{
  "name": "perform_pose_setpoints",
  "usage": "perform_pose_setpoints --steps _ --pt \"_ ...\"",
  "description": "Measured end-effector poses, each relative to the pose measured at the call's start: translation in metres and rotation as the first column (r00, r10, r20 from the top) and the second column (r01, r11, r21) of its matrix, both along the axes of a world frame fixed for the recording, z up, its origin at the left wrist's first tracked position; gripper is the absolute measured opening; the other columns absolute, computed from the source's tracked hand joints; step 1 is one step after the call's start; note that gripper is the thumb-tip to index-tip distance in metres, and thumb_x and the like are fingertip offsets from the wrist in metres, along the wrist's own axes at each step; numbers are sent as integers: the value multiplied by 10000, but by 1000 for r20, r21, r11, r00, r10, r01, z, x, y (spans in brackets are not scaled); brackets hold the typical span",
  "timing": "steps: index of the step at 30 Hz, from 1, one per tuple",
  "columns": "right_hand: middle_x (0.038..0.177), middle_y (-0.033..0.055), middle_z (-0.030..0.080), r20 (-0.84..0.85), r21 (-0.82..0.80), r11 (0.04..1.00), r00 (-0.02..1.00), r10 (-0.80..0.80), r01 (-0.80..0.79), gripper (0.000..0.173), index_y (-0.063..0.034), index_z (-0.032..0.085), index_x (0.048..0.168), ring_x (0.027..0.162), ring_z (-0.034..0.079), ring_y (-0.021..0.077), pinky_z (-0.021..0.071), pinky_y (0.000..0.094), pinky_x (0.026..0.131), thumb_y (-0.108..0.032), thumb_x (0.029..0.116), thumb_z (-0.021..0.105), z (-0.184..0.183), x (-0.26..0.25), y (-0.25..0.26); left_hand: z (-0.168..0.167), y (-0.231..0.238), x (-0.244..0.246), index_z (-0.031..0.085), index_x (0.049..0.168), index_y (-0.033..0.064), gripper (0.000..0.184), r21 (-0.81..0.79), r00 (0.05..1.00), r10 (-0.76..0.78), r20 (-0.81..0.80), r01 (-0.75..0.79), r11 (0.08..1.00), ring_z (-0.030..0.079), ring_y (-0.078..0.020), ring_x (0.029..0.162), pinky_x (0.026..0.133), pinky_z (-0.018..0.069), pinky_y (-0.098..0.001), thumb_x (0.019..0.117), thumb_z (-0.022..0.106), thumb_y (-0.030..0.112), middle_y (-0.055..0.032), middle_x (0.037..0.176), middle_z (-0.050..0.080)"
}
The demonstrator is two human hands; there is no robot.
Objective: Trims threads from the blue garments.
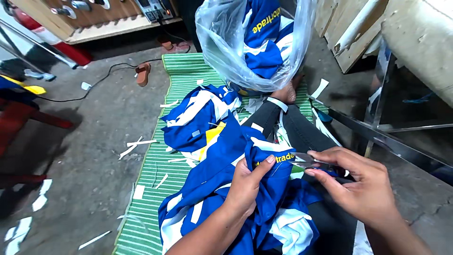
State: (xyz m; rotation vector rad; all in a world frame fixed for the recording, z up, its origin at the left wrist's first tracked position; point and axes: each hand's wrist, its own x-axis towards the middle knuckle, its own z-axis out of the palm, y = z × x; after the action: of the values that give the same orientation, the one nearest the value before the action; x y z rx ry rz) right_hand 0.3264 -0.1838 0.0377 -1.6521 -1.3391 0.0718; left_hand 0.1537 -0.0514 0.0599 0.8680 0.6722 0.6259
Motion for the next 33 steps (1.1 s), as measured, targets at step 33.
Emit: perform_pose_setpoints --steps 33 --pt "929 107 754 163 72 966 953 -256 247 293 -35 780 1057 821 687 122 525 238 694 -303 971 702 -17 -33 -1 -4 -9 4 641 1037 -43 78 -10 999 41 -13 -41 999 722 -137 854 848 604 -311 975 594 -31 -107 904 727"
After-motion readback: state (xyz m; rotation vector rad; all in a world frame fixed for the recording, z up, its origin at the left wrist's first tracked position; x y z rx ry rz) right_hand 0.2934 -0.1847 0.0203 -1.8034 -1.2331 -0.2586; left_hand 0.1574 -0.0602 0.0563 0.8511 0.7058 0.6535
